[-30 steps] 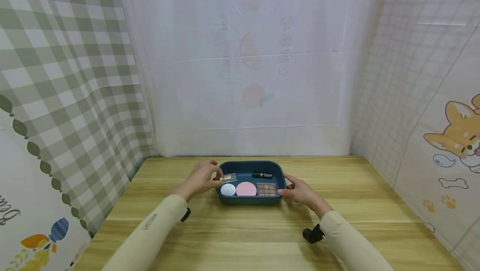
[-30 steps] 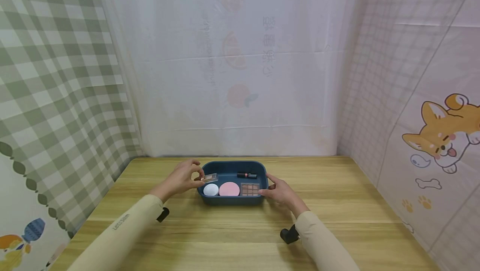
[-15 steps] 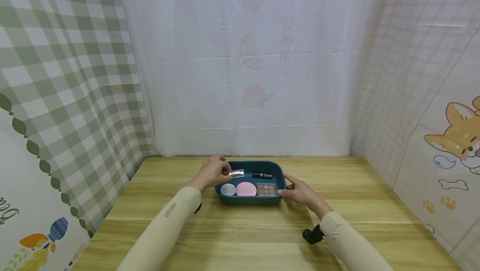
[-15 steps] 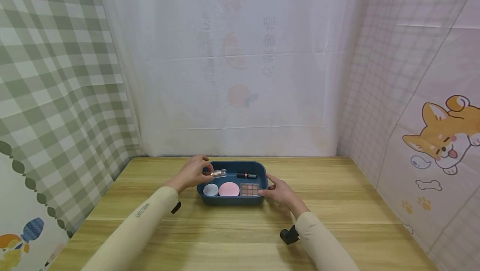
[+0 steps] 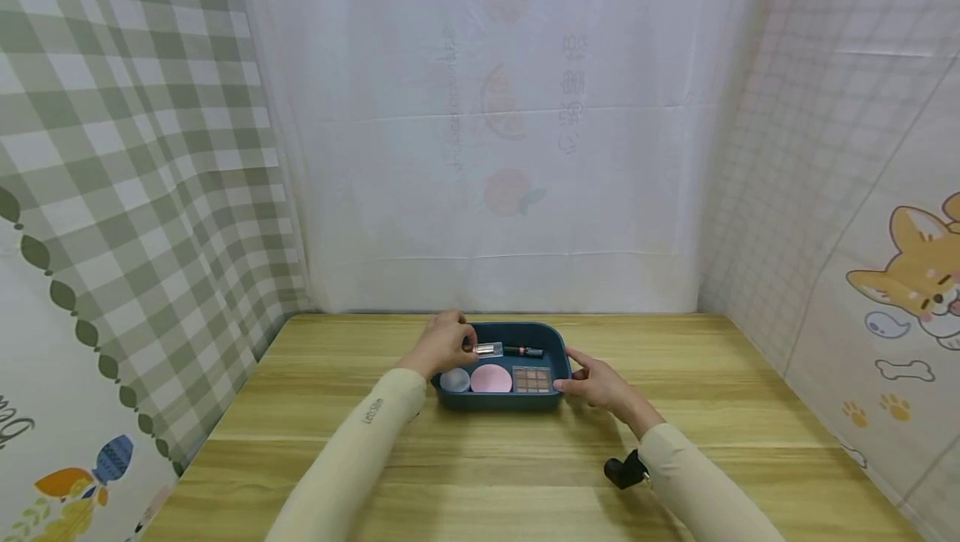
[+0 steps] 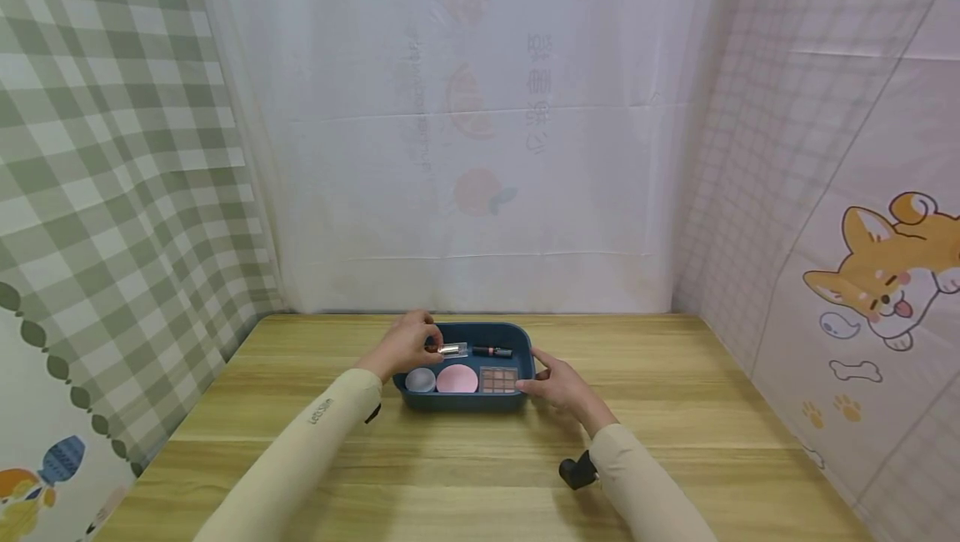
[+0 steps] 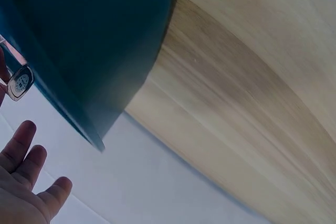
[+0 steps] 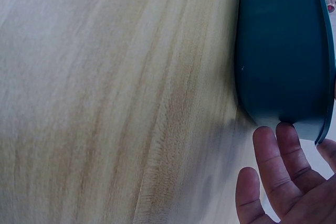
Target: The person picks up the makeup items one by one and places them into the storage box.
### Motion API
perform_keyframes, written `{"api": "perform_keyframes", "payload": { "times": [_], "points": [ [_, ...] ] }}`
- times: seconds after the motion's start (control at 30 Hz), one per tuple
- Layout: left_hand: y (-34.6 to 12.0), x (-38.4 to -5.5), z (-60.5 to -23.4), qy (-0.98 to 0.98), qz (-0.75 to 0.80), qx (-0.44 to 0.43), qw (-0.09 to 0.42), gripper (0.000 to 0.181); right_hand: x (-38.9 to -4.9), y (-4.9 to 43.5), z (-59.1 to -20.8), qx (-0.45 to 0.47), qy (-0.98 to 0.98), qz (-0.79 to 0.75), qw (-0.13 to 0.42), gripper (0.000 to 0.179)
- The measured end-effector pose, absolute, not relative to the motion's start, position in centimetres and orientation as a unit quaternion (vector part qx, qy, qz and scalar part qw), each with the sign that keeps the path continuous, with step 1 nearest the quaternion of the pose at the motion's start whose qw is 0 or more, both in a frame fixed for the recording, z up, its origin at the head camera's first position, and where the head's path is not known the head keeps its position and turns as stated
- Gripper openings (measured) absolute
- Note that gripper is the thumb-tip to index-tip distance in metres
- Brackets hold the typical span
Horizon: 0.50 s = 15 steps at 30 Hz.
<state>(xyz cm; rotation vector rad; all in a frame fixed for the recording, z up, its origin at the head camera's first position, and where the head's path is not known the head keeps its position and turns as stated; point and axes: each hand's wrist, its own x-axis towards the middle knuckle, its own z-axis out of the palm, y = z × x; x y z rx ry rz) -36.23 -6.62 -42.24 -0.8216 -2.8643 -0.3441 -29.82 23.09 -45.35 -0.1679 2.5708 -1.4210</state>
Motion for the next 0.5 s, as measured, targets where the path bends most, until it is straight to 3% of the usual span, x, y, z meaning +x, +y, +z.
{"api": "perform_keyframes", "payload": {
  "times": [0.27,0.5],
  "points": [
    [-5.3,-36.7,-42.8,-0.95,-0.1,-0.286,0.078,0.014,-29.9,23.1,-45.4,-0.055,0.873,-0.474,0.1,0.077],
    [-4.3,-36.9,-43.2,-0.964,-0.079,-0.25,0.048,0.016,-29.9,23.2,-45.3,-0.056,0.873,-0.474,0.102,0.079]
  ]
}}
